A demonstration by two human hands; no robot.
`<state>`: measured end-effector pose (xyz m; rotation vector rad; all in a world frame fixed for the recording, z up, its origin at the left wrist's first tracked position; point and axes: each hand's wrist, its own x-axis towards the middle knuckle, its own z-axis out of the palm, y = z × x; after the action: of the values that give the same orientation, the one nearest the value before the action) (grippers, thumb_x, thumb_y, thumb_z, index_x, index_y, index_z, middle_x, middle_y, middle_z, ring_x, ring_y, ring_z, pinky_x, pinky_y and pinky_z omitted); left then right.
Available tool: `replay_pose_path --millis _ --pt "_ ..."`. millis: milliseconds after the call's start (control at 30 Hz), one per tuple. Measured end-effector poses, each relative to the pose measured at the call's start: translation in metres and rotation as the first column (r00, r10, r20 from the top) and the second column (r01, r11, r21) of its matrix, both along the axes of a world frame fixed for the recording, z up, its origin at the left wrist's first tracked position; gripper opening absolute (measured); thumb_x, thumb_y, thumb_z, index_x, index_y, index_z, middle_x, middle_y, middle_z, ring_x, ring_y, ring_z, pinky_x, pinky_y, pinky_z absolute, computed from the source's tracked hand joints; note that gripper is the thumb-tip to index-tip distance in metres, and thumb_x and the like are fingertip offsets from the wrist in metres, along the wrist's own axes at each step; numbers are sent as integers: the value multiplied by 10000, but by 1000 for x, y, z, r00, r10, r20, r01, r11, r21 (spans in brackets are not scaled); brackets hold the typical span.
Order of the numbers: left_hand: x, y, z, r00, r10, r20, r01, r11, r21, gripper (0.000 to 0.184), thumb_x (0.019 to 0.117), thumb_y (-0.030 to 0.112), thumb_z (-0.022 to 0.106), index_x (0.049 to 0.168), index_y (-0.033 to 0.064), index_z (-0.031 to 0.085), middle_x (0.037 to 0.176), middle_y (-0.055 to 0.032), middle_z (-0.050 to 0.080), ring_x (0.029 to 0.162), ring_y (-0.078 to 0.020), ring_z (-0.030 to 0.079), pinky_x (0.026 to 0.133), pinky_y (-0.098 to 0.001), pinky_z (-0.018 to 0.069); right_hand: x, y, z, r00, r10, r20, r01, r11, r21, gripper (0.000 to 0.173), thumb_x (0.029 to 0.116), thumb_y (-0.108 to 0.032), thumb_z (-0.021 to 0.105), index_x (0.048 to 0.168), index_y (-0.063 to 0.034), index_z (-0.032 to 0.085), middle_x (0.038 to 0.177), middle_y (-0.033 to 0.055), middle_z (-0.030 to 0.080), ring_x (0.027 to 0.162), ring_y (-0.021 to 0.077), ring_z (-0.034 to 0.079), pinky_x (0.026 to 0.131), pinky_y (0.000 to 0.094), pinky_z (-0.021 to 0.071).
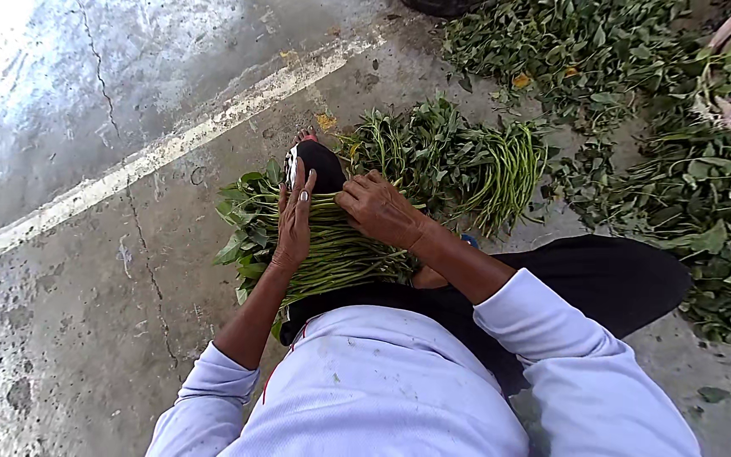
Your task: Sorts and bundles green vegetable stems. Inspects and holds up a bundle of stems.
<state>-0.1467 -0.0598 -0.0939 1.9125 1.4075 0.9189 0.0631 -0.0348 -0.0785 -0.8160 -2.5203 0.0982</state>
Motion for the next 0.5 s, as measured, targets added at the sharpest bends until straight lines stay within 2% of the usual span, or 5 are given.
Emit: replay_pose_path --millis 100,200,300,400,500 --pt "4 0 3 998 -9 -70 10 1000 6 666 1107 398 51 1604 57 336 1717 -78 181 1595 -197 110 1279 -523 -58 1 6 2 999 -27 -30 22 986 -167 174 934 -56 624 1075 29 682 942 217 693 887 394 704 770 532 541" --pt "7 -2 1 978 -9 -210 25 997 71 601 1117 352 125 1611 76 326 1684 -53 295 1586 -207 166 1274 -545 -32 6 11 12 999 -15 41 29 927 -375 217 994 -45 583 1196 -4 650 1005 216 695 903 401 704 804 560 544" --pt "11 -3 -5 871 16 -491 75 983 165 532 1111 306 221 1584 168 421 1669 -39 335 1575 -322 197 1241 -644 40 12 10 10 998 39 44 -28 974 -225 247 961 32 570 1163 -45 690 981 191 692 949 385 687 804 551 494" --pt "10 -2 -5 830 14 -558 87 984 154 512 1107 307 265 1579 204 435 1678 -42 315 1573 -347 192 1237 -656 48 14 4 2 999 52 14 -49 990 -134 243 958 65 553 1116 -43 701 989 179 674 961 382 669 808 536 514" --pt "14 -2 -7 814 30 -581 97 978 186 500 1095 281 309 1567 211 456 1671 -39 332 1567 -359 205 1230 -667 58 15 6 0 999 33 -6 -33 999 -30 199 968 61 544 1039 -43 699 992 160 697 972 356 668 805 498 479"
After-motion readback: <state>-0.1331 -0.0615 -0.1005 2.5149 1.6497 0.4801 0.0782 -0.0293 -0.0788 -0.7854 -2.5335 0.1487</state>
